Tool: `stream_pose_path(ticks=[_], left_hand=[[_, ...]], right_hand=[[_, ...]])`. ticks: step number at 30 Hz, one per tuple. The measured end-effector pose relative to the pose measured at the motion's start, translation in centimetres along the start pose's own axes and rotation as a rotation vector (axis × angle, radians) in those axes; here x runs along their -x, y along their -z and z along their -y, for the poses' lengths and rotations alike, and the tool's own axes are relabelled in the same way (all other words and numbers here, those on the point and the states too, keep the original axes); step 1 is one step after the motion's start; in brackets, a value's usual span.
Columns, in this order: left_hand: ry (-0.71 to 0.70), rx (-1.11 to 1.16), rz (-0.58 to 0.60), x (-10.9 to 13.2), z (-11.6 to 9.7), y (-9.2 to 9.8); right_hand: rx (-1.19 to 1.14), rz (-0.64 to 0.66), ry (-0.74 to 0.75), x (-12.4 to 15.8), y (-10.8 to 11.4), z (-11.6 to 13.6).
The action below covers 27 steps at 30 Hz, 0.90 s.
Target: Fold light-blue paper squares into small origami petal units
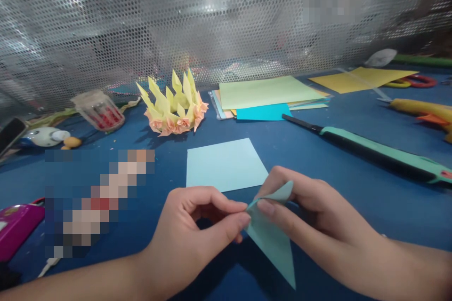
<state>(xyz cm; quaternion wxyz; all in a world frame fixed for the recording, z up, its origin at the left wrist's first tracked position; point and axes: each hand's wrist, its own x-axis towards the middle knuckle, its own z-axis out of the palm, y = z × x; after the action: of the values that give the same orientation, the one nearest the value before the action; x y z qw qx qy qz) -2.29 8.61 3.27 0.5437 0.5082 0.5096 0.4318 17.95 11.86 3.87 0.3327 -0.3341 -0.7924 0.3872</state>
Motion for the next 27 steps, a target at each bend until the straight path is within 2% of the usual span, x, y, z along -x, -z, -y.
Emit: stream_pose_path(ticks=[6, 12, 16, 24, 27], left_hand=[[0.021, 0.057, 0.068, 0.1, -0.3, 0.0], [-0.004, 0.212, 0.008, -0.3, 0.0, 0.3], [0.015, 0.249, 0.028, -0.5, 0.2, 0.5], [0.042, 0.183, 0.002, -0.8, -0.3, 0.2], [0.033, 0.115, 0.03, -1.0, -0.1, 0.2]], right_hand=[[-0.013, 0.017, -0.019, -0.3, -0.1, -0.1], [-0.221, -0.047, -0.136, -1.2, 0.0, -0.7], [-0.237, -0.117, -0.193, -1.5, -0.1, -0.7], [-0.247, -0.137, -0.211, -1.2, 0.0, -0.9], [-0.204, -0.174, -0.177, -1.3, 0.0, -1.1]])
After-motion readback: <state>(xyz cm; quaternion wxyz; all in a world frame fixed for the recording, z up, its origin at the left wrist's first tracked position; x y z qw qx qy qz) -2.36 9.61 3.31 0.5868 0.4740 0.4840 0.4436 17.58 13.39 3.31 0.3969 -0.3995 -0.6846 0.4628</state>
